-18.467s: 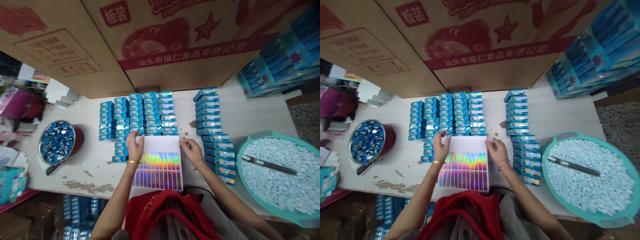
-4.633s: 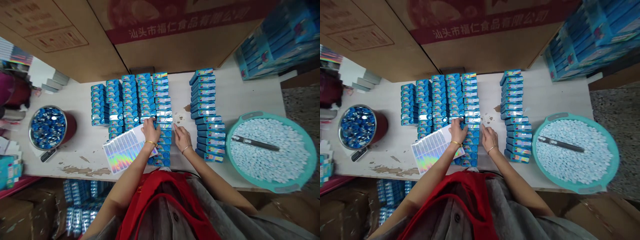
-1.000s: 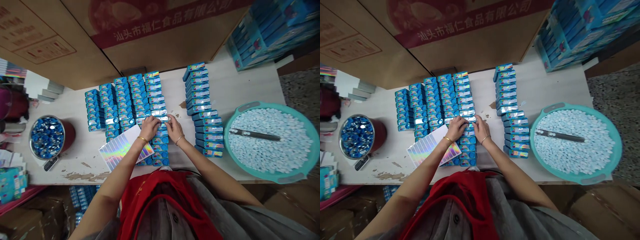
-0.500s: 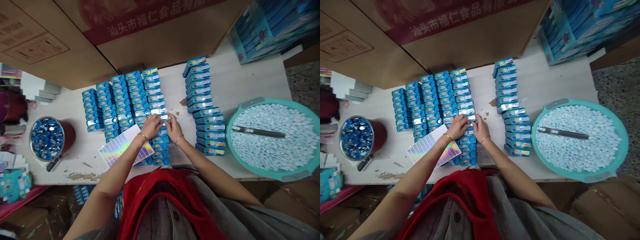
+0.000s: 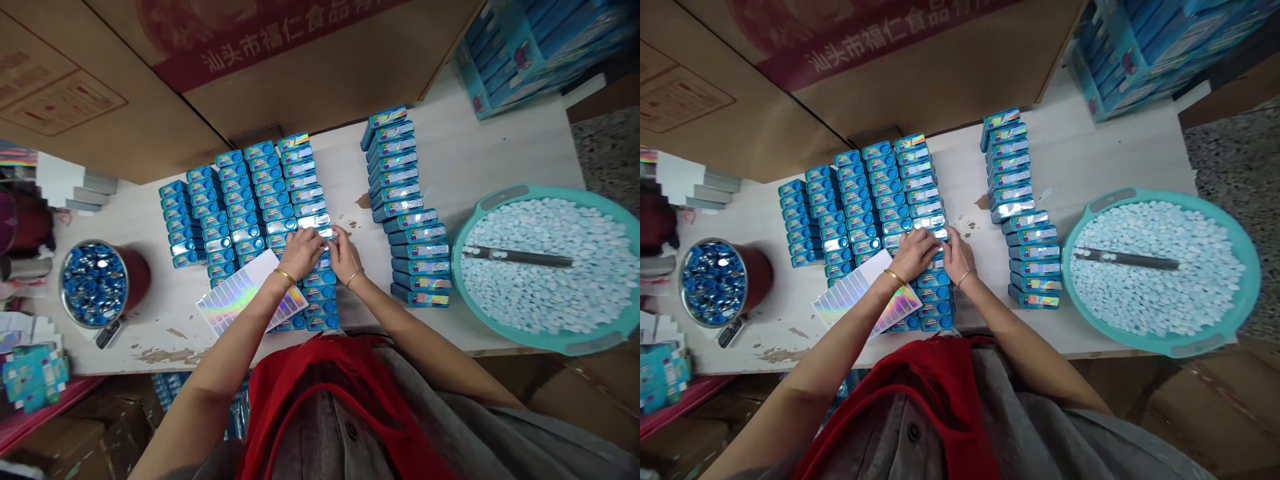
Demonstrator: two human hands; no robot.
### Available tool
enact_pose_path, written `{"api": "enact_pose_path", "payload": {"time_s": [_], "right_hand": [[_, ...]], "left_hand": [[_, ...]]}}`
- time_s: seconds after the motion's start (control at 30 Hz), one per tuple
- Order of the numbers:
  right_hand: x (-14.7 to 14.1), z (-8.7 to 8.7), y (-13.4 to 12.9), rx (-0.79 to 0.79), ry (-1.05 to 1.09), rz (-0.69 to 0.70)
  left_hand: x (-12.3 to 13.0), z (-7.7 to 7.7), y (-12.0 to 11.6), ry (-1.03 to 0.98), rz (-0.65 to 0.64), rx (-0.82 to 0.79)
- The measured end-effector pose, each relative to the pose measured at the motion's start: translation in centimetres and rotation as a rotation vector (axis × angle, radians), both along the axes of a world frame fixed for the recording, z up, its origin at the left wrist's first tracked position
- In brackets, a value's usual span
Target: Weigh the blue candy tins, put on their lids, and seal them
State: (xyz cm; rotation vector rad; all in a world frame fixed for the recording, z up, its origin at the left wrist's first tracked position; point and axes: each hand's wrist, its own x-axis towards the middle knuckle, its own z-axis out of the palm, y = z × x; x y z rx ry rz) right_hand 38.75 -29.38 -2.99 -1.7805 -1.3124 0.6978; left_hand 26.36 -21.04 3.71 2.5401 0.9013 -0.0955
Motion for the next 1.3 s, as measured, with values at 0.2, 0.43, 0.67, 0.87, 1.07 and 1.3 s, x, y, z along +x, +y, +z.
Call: {"api": "enact_pose_path", "payload": {"time_s": [0.2, 0.43, 0.67, 0.87, 1.07, 1.3], "right_hand": [[-0.2, 0.0, 0.0, -0.024, -0.012, -0.011], [-0.3, -0.1, 0.0, -0.047, -0.020, -0.022], [-0.4, 0.0, 0.0, -0.043, -0.034, -0.039], [-0.4, 0.0, 0.0, -0.046, -0.072, -0.017], [-0.4, 0.2, 0.0, -0.061, -0.069, -0.021], [-0.4, 0.2, -0.1, -0.036, -0.055, -0.037]], "left_hand": [[1.2, 0.6, 0.6, 0.139, 0.001, -0.055], [2.3, 2.3, 0.3, 0.202, 0.041, -0.088], [-0.9, 1.9, 1.7, 0.003, 0.146, -0.084], [-1.6, 0.5, 1.0, 0.031, -0.002, -0.048], [-1.3, 0.3, 0.4, 0.117, -0.058, 0.088], [-1.5, -0.2, 0.8, 0.070, -0.030, 0.037]]}}
